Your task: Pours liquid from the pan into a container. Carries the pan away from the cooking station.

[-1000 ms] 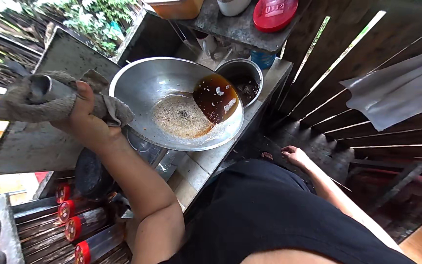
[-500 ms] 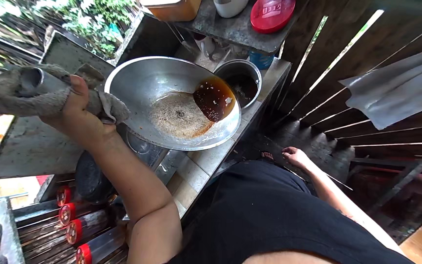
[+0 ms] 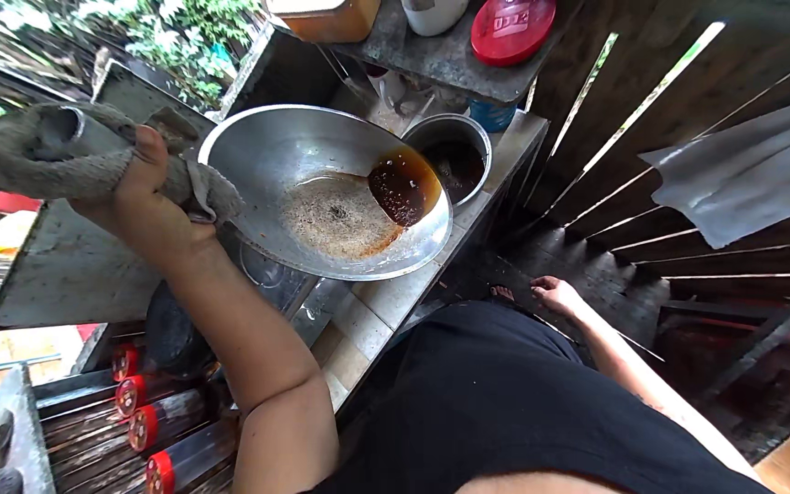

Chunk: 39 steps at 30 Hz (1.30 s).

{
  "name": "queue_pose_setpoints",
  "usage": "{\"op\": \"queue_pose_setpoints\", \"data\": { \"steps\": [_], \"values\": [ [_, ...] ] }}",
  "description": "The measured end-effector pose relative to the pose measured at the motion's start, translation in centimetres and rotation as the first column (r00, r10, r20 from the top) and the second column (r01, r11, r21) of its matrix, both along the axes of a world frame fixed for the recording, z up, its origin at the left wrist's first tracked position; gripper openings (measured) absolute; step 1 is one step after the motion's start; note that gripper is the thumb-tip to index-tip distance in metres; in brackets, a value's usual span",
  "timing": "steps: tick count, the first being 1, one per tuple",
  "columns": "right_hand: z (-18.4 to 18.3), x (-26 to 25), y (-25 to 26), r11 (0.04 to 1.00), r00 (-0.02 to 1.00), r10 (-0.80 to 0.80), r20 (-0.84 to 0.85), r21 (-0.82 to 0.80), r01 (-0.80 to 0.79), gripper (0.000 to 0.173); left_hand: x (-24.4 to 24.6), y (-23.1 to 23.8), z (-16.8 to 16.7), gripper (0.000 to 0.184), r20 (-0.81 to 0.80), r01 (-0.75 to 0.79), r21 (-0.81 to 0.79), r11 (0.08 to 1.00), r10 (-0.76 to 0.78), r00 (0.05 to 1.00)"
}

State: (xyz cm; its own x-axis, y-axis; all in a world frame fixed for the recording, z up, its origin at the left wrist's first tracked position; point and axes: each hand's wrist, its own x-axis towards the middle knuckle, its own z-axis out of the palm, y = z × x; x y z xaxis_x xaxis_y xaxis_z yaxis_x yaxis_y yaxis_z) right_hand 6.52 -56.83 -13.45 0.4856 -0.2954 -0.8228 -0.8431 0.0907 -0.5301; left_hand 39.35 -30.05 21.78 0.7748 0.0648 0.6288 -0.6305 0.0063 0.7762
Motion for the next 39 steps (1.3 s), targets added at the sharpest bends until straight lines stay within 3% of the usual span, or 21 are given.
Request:
{"op": "queue_pose_setpoints", "data": {
  "steps": [11,25,39],
  "values": [
    [-0.9,0.3,-0.5,1.0,1.0,-0.006,0.005,0.004,0.006,0.036,0.1,0.1,0.6,0.057,0.006,-0.005,0.022,1.0,0.004,1.0],
    [-1.2,0.0,-0.3,1.0,1.0,0.019,0.013,0.001,-0.019,0.036,-0.3,-0.7,1.0,0.072,-0.01,-0.052,0.058,0.997,0.053,0.999],
    [-0.7,0.0,-0.7,1.0,1.0,0.021,0.006,0.015,-0.021,0.036,-0.2,-1.2,1.4,0.066,-0.002,-0.053,0.095,0.994,0.053,0.999]
  ]
}}
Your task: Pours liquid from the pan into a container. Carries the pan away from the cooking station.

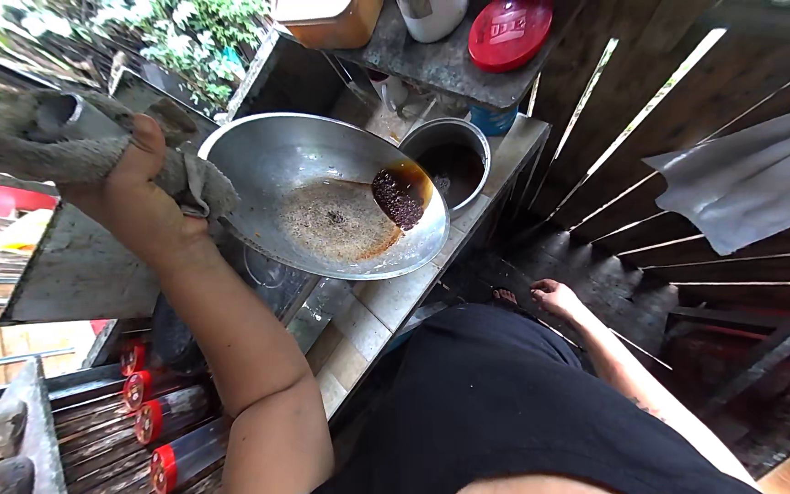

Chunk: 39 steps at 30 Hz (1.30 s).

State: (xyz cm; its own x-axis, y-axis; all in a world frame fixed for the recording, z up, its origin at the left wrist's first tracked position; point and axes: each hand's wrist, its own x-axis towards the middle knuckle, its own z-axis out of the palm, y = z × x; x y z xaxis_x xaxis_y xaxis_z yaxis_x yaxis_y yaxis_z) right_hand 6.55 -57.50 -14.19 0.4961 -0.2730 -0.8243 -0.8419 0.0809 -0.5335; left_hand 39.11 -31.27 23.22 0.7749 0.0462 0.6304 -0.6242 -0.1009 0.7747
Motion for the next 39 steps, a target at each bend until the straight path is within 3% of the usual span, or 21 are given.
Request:
{"op": "queue_pose_setpoints", "data": {
  "steps": [39],
  "values": [
    [0.1,0.5,-0.7,1.0,1.0,-0.007,0.009,0.018,0.007,0.037,0.2,-1.1,1.6,0.084,-0.01,-0.007,0.083,0.996,0.007,1.0]
  ]
}}
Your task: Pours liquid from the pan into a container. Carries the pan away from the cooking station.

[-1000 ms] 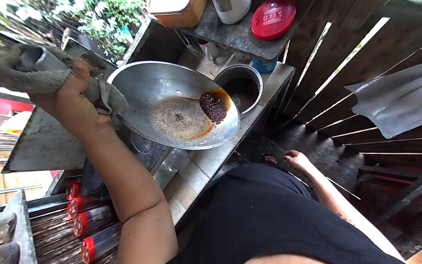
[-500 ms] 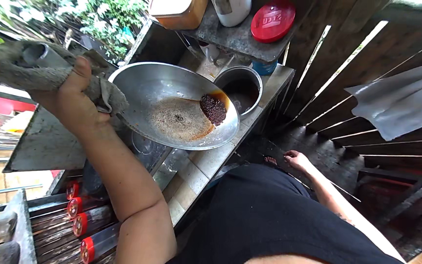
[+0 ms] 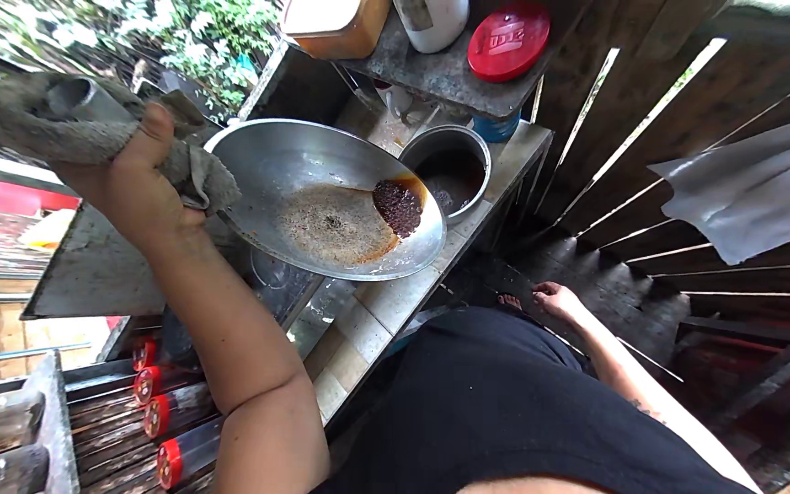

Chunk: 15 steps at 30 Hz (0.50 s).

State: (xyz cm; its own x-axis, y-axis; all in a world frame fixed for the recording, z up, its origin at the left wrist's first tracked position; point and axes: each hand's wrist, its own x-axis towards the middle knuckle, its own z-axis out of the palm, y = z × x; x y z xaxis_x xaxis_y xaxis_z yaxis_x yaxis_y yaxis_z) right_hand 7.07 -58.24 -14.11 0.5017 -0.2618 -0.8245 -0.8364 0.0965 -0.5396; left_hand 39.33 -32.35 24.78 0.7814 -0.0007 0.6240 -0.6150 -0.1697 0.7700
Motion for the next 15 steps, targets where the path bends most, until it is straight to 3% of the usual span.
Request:
{"op": "queue_pose_setpoints", "data": {
  "steps": [15],
  "values": [
    [0.2,-0.5,-0.4,1.0,1.0,-0.008,0.007,0.019,0.008,0.036,-0.6,-1.1,0.6,0.087,-0.019,-0.009,0.019,1.0,0.009,1.0]
  ]
}}
